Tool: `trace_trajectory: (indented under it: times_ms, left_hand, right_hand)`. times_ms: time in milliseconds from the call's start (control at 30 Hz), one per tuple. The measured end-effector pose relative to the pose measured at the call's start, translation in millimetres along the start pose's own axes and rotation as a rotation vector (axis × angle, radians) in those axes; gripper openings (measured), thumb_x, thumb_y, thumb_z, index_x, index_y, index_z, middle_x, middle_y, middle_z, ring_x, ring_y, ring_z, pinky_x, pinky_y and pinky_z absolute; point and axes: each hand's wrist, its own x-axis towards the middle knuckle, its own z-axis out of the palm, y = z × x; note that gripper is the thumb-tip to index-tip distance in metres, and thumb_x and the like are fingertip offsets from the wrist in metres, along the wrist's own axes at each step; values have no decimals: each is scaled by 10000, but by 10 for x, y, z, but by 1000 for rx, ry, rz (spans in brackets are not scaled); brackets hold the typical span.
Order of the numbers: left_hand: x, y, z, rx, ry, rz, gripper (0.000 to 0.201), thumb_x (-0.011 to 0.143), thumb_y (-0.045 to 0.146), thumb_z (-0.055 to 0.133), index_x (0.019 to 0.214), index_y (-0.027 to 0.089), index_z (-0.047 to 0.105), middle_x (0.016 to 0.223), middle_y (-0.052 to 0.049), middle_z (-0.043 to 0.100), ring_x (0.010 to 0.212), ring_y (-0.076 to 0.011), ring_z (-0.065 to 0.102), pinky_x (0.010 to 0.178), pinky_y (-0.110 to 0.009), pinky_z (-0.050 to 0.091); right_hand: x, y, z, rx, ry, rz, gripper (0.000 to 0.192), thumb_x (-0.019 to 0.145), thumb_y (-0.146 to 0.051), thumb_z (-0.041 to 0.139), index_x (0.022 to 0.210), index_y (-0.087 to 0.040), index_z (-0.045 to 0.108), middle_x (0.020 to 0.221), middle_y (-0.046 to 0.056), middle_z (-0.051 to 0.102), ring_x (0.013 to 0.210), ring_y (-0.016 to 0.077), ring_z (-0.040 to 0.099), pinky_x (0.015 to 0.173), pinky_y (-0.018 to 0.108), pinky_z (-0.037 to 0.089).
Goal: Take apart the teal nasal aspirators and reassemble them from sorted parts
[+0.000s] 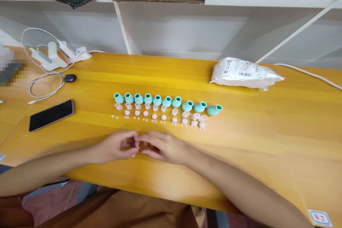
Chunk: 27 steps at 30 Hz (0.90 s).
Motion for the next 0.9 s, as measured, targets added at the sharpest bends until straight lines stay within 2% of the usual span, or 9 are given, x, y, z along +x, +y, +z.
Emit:
trace_trajectory:
  times_ms: [100,200,267,400,467,533,633,767,900]
  left_hand:
    - [111,-129,178,-227,-70,-70,357,969,478,785,944,205,556,793,29,609,683,-125,560,625,-257,469]
    - [118,-122,152,-272,-61,-54,377,970,507,799,1004,210,567,844,20,645,727,-136,606,682,-274,511]
    - [66,-24,20,-86,-28,-11,335,1000,495,777,1045,216,598,876,11,661,751,-148,621,698,-281,515]
    - [-82,219,-478,659,150,257,229,1108,353,547,963,207,645,944,-45,677,866,-194,631,830,-342,505]
    - [-142,259,-773,898,257,203,168,1073,261,518,960,203,628,954,-51,680,850,-199,633,828,-347,499]
    - [-176,221,-1032,999,303,93,94,1022,267,569,1031,201,635,1022,-63,699,850,-211,651,809,-349,505]
    - [-177,88,-1273,1040,251,4,240,1001,378,648,1148,191,674,1121,-85,705,904,-237,681,854,-372,529]
    - [-147,-41,-1324,1008,168,52,226,1017,386,639,1134,212,724,1148,-71,706,913,-220,686,882,-352,517]
    - [-130,-72,-1295,1005,178,117,161,1031,281,580,1009,206,721,1011,-46,688,836,-189,659,814,-313,483]
  right_hand:
    - [-15,2,-22,-12,-19,-52,198,1170,-241,618,1345,-205,703,1132,109,787,963,176,777,844,259,638]
    - [-49,28,-26,37,-6,-46,175,1148,-140,611,1265,-205,724,1118,97,792,969,170,786,831,244,642]
    - [-63,43,-18,56,-18,-27,202,1136,-95,591,1243,-204,724,1125,98,787,980,170,786,836,249,645]
    - [-43,51,-2,94,-26,26,234,1142,-78,543,1253,-194,713,1160,114,778,986,180,777,836,275,650]
    - [-19,52,0,116,-19,46,248,1152,-83,517,1265,-194,708,1155,115,774,934,173,765,806,275,647]
    - [4,55,-7,133,-23,68,235,1165,-107,514,1266,-196,707,1134,107,773,858,159,746,774,268,636]
    - [30,55,-28,128,-49,106,181,1183,-175,539,1222,-196,714,1078,90,778,791,147,724,760,262,620]
    - [43,49,-53,95,-86,156,187,1196,-244,542,1182,-195,722,1006,77,772,790,160,721,761,274,613]
    - [49,39,-62,81,-100,165,180,1193,-261,556,1193,-200,725,1045,89,785,900,187,756,825,302,630]
